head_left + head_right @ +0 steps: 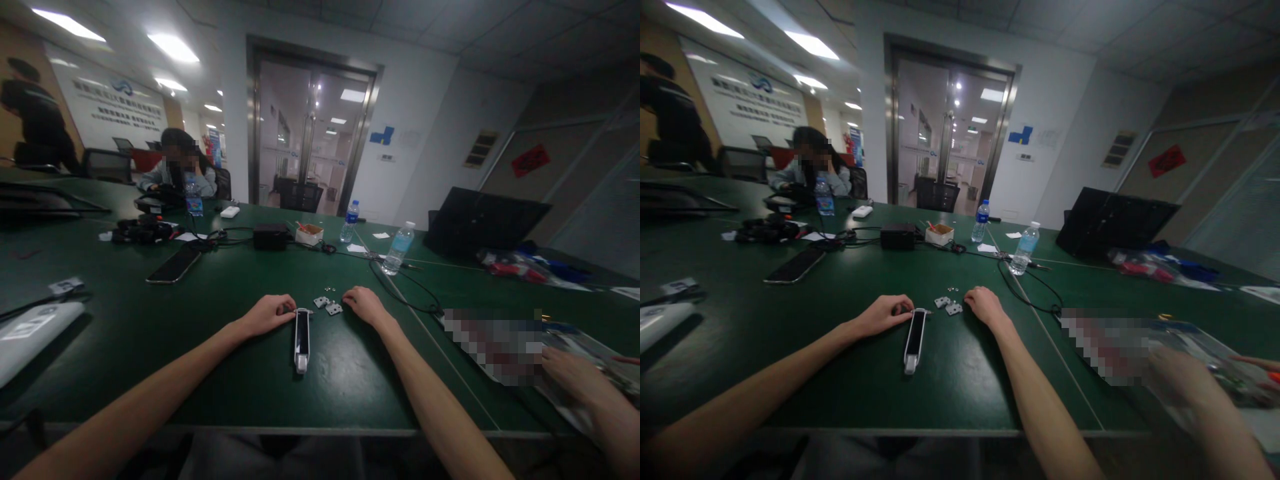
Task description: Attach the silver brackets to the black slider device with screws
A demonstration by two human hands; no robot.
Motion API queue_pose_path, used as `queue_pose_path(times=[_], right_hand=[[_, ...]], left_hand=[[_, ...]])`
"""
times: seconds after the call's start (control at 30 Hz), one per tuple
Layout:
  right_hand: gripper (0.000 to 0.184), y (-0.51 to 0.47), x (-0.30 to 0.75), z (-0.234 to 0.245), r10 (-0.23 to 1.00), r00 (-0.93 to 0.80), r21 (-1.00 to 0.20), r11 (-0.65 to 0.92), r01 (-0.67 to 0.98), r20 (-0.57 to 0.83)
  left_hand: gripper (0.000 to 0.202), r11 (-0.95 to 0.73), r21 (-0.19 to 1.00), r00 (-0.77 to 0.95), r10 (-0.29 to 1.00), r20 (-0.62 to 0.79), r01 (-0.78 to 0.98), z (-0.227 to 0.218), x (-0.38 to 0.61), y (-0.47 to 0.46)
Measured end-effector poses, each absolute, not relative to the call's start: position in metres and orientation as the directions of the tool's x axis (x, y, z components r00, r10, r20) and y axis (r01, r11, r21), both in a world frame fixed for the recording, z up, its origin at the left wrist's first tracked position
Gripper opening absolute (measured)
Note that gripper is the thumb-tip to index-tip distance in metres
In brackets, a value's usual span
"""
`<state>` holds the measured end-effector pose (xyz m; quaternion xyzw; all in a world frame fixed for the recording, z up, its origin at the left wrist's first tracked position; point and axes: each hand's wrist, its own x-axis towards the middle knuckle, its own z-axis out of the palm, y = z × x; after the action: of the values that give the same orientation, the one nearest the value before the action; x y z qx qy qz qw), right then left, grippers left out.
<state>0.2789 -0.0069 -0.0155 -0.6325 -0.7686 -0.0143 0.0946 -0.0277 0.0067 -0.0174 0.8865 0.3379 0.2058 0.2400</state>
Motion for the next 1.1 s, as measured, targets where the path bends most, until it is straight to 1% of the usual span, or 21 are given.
queue_pose_path(times=[0.4,0.63,0.8,0.93,1.1], right_hand=[[0.019,-0.009,0.275,-0.013,0.978,-0.148,-0.111,0.165,0.98,0.148],[0.024,-0.009,0.269,-0.017,0.978,-0.117,-0.093,0.135,0.987,0.173],[0.023,-0.011,0.264,-0.017,0.974,-0.118,-0.085,0.136,0.987,0.195],[0.022,-0.014,0.256,-0.015,0.949,-0.173,-0.107,0.207,0.972,0.265],[0.02,-0.019,0.238,-0.017,0.876,-0.321,-0.139,0.39,0.91,0.36]], left_hand=[[0.028,-0.613,0.575,0.672,0.727,0.142,0.542,-0.01,-0.026,0.002],[0.03,-0.628,0.566,0.68,0.717,0.155,0.534,-0.01,-0.027,0.003],[0.028,-0.641,0.552,0.675,0.716,0.178,0.534,-0.011,-0.026,0.003],[0.028,-0.628,0.561,0.67,0.724,0.167,0.539,-0.009,-0.025,0.001],[0.028,-0.623,0.564,0.666,0.728,0.163,0.543,-0.01,-0.026,0.002]])
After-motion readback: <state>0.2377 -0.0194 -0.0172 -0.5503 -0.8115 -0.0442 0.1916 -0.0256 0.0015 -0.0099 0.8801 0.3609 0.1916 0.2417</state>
